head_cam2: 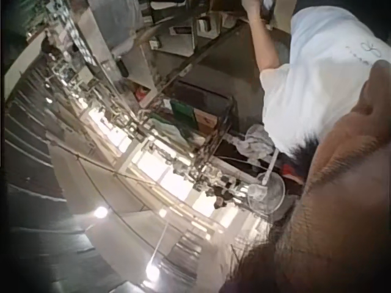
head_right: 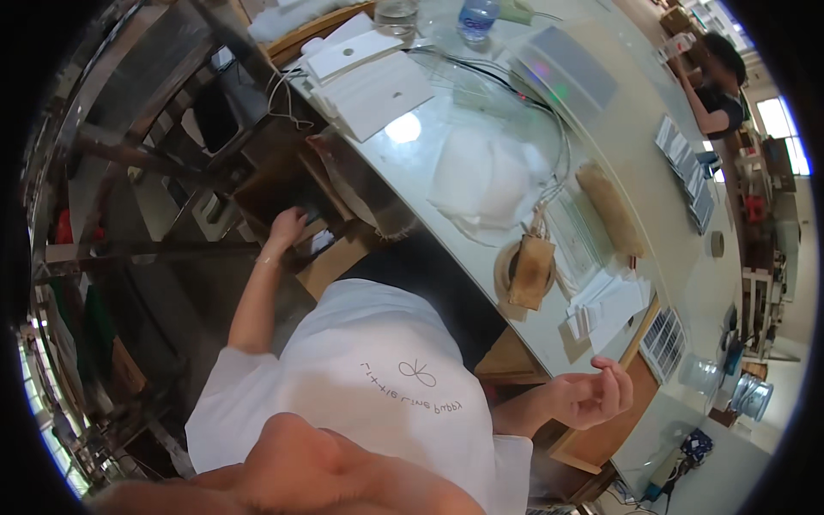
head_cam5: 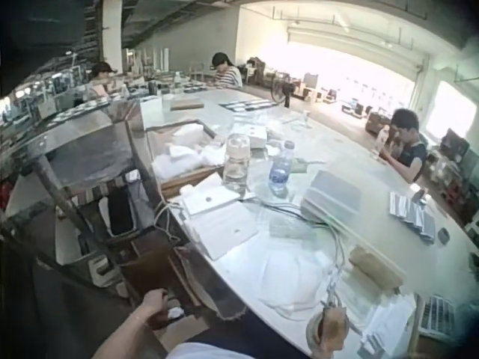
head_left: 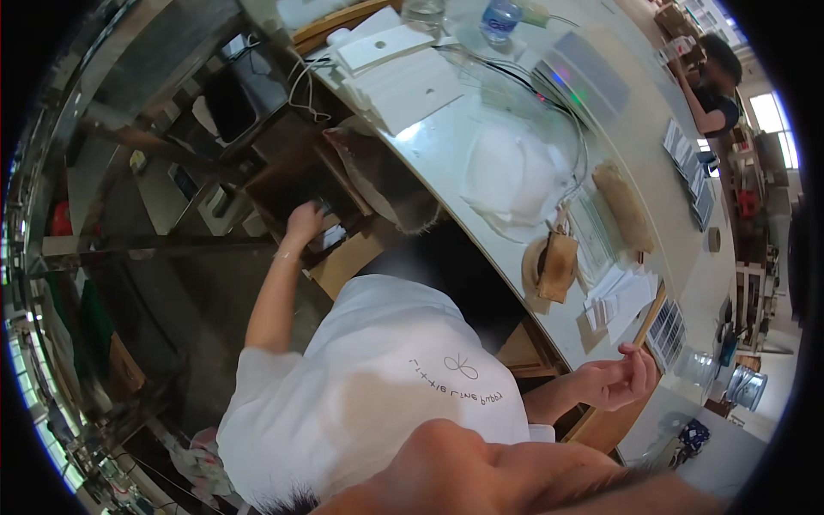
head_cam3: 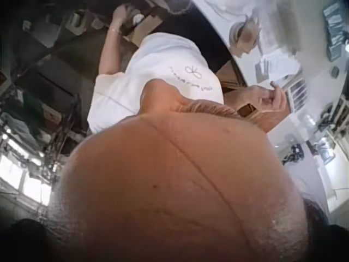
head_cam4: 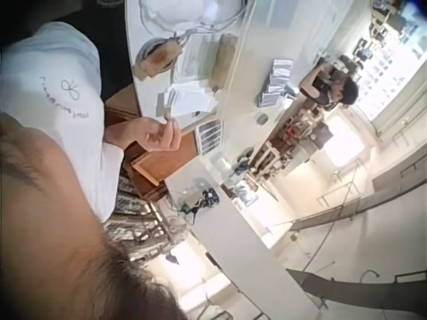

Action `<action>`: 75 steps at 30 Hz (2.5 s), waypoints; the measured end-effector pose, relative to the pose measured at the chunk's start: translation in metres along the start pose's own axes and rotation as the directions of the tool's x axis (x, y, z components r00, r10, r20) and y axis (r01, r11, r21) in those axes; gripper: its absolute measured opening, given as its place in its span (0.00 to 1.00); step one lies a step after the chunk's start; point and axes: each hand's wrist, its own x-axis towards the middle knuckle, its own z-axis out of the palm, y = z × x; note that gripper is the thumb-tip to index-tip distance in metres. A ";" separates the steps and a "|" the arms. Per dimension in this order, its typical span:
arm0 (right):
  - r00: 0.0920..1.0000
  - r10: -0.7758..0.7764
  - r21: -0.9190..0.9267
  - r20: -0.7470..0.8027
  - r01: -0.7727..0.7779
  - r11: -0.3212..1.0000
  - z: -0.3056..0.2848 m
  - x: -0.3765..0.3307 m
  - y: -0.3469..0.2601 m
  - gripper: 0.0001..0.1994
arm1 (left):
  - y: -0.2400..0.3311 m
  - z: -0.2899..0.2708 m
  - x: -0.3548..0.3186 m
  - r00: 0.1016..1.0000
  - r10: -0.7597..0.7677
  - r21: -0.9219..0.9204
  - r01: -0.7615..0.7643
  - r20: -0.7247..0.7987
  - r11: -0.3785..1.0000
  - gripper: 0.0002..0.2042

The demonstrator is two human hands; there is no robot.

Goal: Packaging small solar cell components into white sleeves and placing them into a box.

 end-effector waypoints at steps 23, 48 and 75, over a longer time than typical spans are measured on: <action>0.843 0.061 -0.007 0.535 -0.068 0.998 0.061 -0.027 -0.087 0.18 | -0.006 0.182 0.173 0.484 -0.118 0.055 0.328 -0.867 0.943 0.24; 0.845 -0.106 0.255 0.523 -0.037 0.966 0.065 -0.016 -0.090 0.21 | 0.001 0.009 0.014 0.981 0.104 -0.716 0.191 0.164 -0.671 0.25; -0.083 0.121 -0.145 0.989 -0.689 0.710 0.261 -0.223 -0.088 0.35 | 0.082 -0.109 -0.068 0.931 0.361 -0.694 0.225 -0.054 -0.684 0.36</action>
